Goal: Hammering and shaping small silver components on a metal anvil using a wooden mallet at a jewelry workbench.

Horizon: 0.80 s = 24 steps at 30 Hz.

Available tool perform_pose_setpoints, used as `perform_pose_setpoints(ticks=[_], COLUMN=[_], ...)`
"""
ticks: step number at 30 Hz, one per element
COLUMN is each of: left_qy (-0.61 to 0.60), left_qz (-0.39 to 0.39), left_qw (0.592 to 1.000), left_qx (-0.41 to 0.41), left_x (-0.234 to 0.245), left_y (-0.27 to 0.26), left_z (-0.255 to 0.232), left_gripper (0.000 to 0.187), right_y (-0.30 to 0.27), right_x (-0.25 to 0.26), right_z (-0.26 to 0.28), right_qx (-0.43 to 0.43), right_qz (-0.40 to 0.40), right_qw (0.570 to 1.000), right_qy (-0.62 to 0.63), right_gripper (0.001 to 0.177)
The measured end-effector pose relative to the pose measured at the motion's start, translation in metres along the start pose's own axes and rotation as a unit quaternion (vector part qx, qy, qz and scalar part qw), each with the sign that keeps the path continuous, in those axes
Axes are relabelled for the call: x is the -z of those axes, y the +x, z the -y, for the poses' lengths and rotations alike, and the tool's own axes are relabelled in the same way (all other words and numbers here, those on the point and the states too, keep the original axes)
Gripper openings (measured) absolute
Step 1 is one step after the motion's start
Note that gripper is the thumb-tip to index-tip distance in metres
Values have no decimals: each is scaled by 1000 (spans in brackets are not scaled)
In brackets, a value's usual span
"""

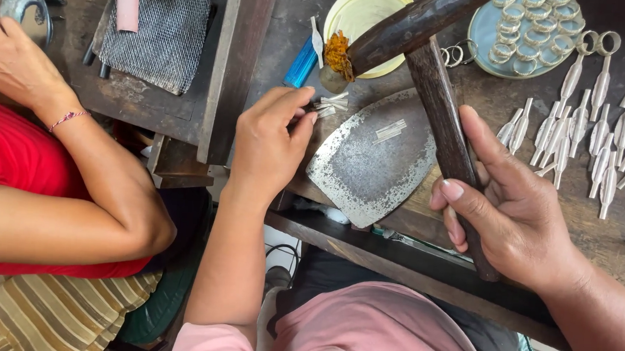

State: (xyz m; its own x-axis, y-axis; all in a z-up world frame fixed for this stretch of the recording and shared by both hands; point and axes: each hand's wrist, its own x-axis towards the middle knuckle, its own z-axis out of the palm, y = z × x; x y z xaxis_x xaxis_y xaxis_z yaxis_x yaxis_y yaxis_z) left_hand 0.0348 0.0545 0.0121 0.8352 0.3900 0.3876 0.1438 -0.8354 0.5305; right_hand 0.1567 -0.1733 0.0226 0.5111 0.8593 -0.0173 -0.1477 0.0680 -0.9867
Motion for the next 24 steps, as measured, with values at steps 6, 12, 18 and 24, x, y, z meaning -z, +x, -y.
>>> perform_pose_setpoints(ticks=[6, 12, 18, 24], left_qy=[70, -6, 23, -12], left_qz=[4, -64, 74, 62], left_qw=[996, 998, 993, 986], left_qx=[59, 27, -93, -151], left_x=[-1, -15, -9, -9], left_y=[-12, 2, 12, 20], left_z=[-1, 1, -4, 2], left_gripper=[25, 16, 29, 5], right_y=[1, 0, 0, 0], right_x=[0, -2, -1, 0], right_z=[2, 2, 1, 0], right_qx=[11, 12, 28, 21], right_qz=[7, -6, 4, 6], right_qw=[1000, 1000, 1000, 1000], right_qy=[-16, -15, -11, -18], right_gripper=[61, 61, 61, 61])
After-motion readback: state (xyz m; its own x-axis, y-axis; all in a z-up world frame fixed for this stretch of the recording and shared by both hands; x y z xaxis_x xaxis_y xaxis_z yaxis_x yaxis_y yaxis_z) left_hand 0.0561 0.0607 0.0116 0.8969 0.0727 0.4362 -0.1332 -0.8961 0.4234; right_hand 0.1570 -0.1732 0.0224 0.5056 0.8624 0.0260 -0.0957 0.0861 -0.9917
